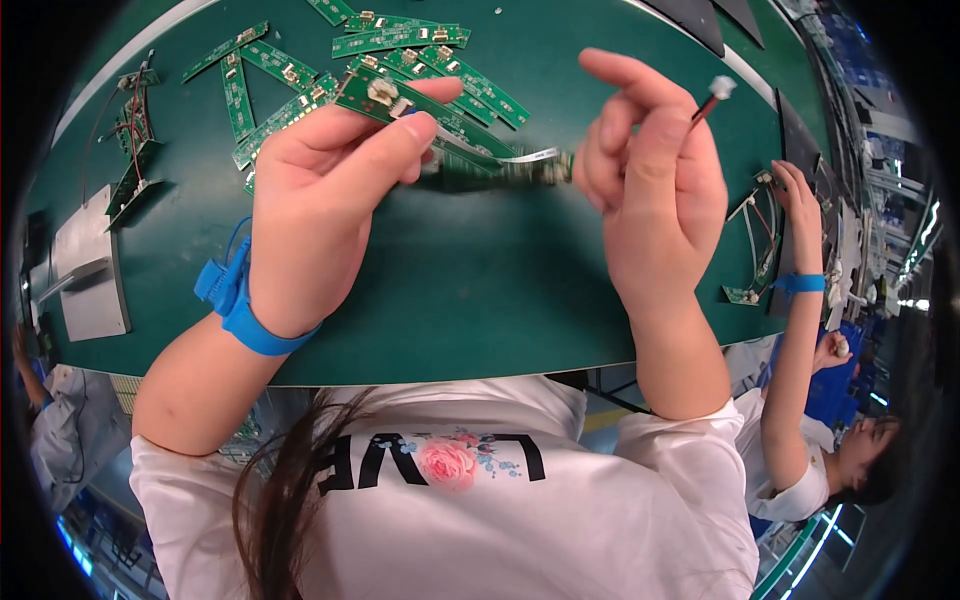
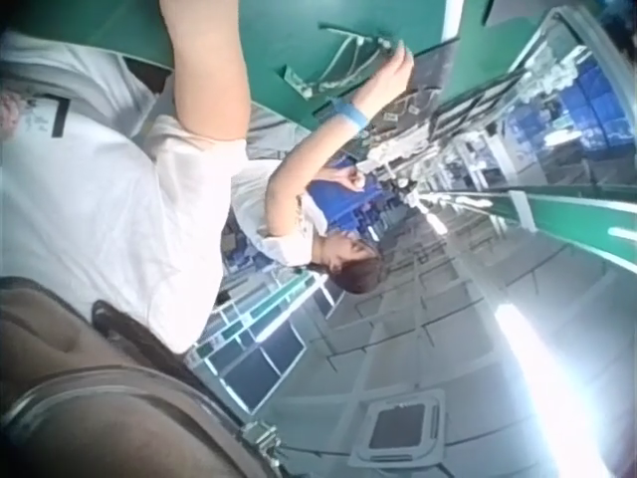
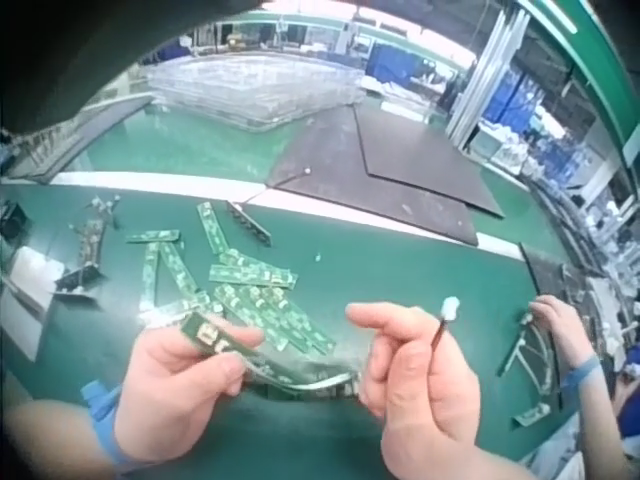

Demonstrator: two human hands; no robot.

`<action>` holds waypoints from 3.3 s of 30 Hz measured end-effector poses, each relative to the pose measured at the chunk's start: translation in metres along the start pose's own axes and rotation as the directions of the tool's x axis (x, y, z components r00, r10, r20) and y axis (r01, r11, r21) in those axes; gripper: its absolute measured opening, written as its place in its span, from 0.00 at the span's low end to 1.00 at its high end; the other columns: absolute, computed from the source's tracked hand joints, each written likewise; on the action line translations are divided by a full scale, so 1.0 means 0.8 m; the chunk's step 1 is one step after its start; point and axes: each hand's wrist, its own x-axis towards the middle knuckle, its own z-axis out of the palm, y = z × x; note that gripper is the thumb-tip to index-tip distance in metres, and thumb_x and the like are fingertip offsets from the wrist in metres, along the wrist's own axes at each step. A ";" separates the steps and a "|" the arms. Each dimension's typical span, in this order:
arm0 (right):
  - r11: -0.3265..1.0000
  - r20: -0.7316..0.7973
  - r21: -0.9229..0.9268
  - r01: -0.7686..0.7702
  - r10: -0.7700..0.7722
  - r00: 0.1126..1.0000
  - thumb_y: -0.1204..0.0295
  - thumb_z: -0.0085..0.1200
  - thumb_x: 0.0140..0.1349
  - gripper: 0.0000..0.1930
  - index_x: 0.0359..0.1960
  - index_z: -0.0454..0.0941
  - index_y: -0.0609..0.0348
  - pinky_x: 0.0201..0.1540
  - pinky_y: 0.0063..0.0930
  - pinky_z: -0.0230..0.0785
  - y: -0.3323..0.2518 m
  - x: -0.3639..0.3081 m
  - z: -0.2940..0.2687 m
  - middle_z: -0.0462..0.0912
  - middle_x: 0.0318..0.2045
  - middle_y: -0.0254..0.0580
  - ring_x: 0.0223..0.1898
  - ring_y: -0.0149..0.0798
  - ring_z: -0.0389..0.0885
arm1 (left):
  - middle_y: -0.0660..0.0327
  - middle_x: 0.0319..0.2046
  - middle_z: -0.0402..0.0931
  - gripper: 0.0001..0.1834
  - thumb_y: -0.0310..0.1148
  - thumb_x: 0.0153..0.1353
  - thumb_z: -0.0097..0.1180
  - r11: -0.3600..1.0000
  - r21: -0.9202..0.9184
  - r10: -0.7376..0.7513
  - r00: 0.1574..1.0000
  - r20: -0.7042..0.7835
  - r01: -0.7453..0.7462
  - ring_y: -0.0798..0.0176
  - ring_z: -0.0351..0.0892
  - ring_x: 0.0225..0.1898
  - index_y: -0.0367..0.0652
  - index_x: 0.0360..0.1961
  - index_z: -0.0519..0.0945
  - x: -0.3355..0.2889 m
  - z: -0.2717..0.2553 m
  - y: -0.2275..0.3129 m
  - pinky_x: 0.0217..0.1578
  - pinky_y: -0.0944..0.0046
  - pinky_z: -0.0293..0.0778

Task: The person connects cables and connectors to small circuit boards by hand on an assembly line.

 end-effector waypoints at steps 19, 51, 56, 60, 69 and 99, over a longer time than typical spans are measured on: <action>0.690 0.187 -0.628 0.360 -0.315 0.930 0.74 0.58 0.53 0.05 0.32 0.79 0.55 0.18 0.27 0.64 0.001 -0.011 0.023 0.78 0.19 0.36 0.16 0.38 0.75 | 0.51 0.50 0.74 0.24 0.18 0.61 0.48 0.629 0.672 0.233 0.919 0.317 -0.391 0.74 0.74 0.39 0.30 0.59 0.65 -0.012 0.015 0.002 0.39 0.75 0.71; 0.533 0.237 -0.733 0.424 -0.384 0.893 0.82 0.62 0.47 0.07 0.29 0.79 0.63 0.15 0.22 0.52 -0.005 -0.014 0.015 0.68 0.14 0.35 0.14 0.30 0.62 | 0.44 0.49 0.74 0.24 0.14 0.59 0.42 0.313 0.757 0.175 0.819 0.547 -0.573 0.53 0.79 0.44 0.28 0.59 0.63 -0.009 0.015 0.003 0.47 0.65 0.70; 0.595 0.230 -0.692 0.408 -0.354 0.907 0.82 0.62 0.48 0.07 0.29 0.80 0.63 0.16 0.23 0.53 -0.002 -0.014 0.014 0.68 0.14 0.35 0.14 0.31 0.62 | 0.45 0.51 0.74 0.24 0.14 0.58 0.42 0.309 0.765 0.145 0.823 0.549 -0.565 0.52 0.79 0.44 0.28 0.59 0.63 -0.013 0.016 0.007 0.46 0.66 0.70; 0.672 0.217 -0.627 0.393 -0.334 0.917 0.82 0.61 0.49 0.06 0.30 0.80 0.62 0.16 0.23 0.54 0.003 -0.014 0.015 0.69 0.14 0.36 0.14 0.32 0.63 | 0.44 0.53 0.71 0.23 0.15 0.59 0.43 0.319 0.749 0.193 0.814 0.548 -0.580 0.52 0.79 0.41 0.27 0.57 0.65 -0.020 0.019 0.003 0.44 0.68 0.71; 0.828 0.133 -0.511 0.230 -0.188 0.973 0.74 0.53 0.60 0.06 0.33 0.80 0.64 0.30 0.20 0.63 -0.004 0.019 -0.023 0.79 0.28 0.37 0.27 0.26 0.72 | 0.51 0.53 0.72 0.22 0.24 0.67 0.40 0.740 0.616 0.106 0.951 0.290 -0.270 0.64 0.79 0.44 0.30 0.62 0.60 -0.006 0.020 -0.005 0.39 0.72 0.72; 0.607 0.512 0.310 -0.731 0.542 0.667 0.70 0.56 0.60 0.18 0.46 0.68 0.70 0.39 0.30 0.76 -0.018 0.019 -0.030 0.82 0.31 0.55 0.33 0.44 0.84 | 0.52 0.47 0.69 0.23 0.20 0.64 0.42 0.864 0.144 0.487 0.873 0.004 -0.483 0.57 0.71 0.51 0.33 0.60 0.58 0.016 -0.007 0.009 0.59 0.57 0.62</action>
